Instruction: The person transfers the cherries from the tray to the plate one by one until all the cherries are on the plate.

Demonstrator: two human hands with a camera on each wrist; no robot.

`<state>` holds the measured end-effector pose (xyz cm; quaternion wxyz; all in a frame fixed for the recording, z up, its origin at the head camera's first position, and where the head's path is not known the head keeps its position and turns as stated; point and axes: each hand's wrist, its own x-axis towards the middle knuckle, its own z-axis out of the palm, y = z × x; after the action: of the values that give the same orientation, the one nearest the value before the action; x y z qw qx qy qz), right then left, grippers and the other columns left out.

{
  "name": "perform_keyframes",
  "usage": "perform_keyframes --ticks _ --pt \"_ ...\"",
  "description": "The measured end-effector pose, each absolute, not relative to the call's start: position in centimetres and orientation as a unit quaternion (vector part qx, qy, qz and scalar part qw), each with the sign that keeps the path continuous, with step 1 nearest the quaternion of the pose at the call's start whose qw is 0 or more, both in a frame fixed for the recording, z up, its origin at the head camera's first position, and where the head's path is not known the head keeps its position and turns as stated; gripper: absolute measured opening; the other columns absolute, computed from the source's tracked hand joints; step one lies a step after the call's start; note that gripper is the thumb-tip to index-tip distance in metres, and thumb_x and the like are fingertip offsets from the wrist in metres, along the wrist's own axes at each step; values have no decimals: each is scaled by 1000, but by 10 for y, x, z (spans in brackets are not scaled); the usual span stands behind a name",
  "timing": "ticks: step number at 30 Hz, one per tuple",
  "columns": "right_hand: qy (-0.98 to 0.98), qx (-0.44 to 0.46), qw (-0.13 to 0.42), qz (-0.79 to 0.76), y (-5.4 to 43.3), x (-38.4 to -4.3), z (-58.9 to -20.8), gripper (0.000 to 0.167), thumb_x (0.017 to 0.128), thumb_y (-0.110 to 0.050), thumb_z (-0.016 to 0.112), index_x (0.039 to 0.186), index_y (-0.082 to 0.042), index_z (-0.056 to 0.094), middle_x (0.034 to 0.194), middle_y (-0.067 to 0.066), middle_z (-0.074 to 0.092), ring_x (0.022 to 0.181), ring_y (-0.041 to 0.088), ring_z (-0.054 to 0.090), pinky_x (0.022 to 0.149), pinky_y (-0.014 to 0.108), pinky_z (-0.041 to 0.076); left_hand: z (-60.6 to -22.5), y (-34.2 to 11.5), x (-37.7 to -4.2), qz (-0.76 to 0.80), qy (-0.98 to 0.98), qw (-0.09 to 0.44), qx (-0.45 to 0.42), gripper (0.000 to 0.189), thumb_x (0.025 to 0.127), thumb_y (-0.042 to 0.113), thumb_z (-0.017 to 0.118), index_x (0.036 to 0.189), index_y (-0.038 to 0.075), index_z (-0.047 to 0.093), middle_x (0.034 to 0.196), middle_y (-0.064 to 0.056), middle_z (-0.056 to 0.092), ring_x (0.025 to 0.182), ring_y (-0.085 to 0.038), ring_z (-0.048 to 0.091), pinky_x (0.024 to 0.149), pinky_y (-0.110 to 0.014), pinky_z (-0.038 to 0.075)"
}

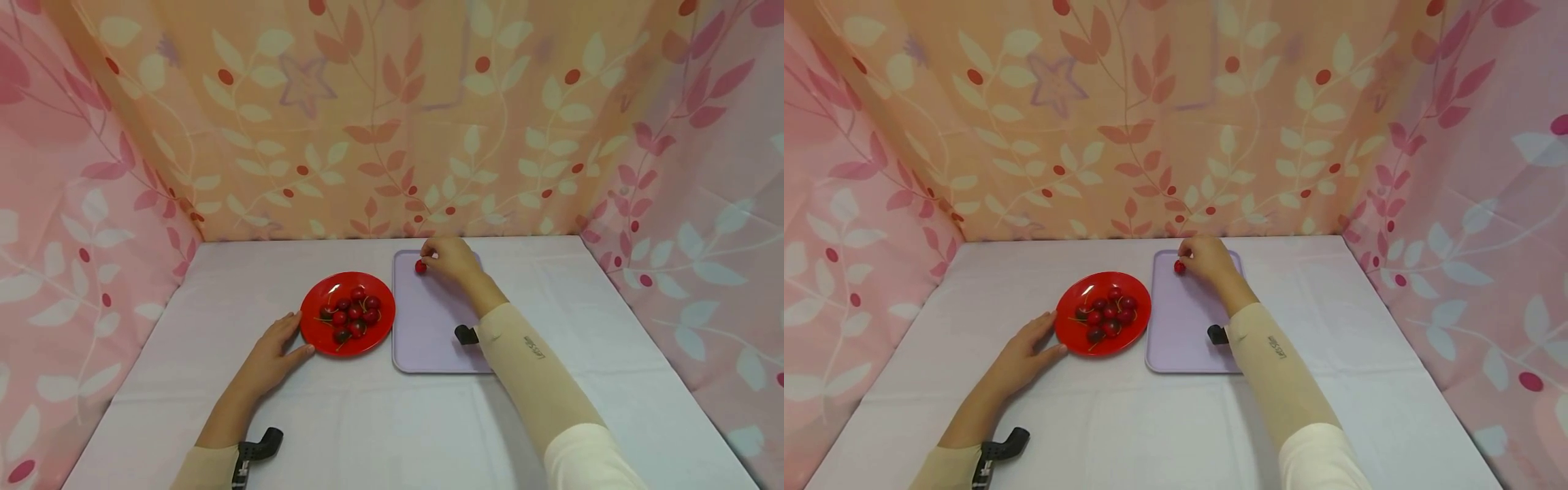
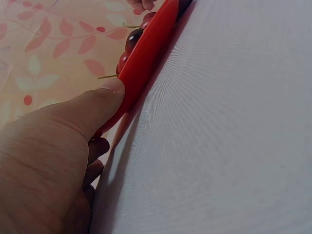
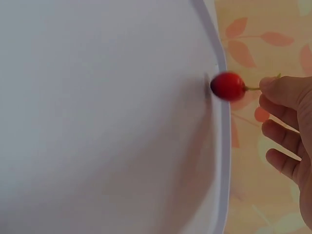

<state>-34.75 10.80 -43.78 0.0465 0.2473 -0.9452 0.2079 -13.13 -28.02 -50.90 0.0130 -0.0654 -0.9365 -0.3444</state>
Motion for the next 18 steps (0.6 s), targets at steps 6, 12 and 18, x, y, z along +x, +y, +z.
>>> perform_keyframes --ticks 6,12,18 --pt "-936 249 48 245 104 -341 -430 9 92 -18 75 100 -15 76 98 1 75 96 22 66 91 40 55 -508 -280 -130 -349 -935 13 -65 84 92 50 72 160 17 36 165 -15 35 154 -42 25 119 -69 24" --pt "-922 238 52 302 98 -333 -429 8 91 -18 76 98 -14 75 95 3 73 93 23 64 89 39 55 -508 -280 -130 -348 -935 7 -63 84 93 51 71 161 17 35 165 -14 34 154 -42 24 120 -69 24" --pt "-903 240 60 353 92 -326 -426 6 91 -16 77 95 -13 74 91 2 72 89 23 64 86 37 56 -507 -279 -130 -347 -936 5 -61 84 93 52 71 161 18 35 166 -14 33 154 -42 24 120 -68 24"
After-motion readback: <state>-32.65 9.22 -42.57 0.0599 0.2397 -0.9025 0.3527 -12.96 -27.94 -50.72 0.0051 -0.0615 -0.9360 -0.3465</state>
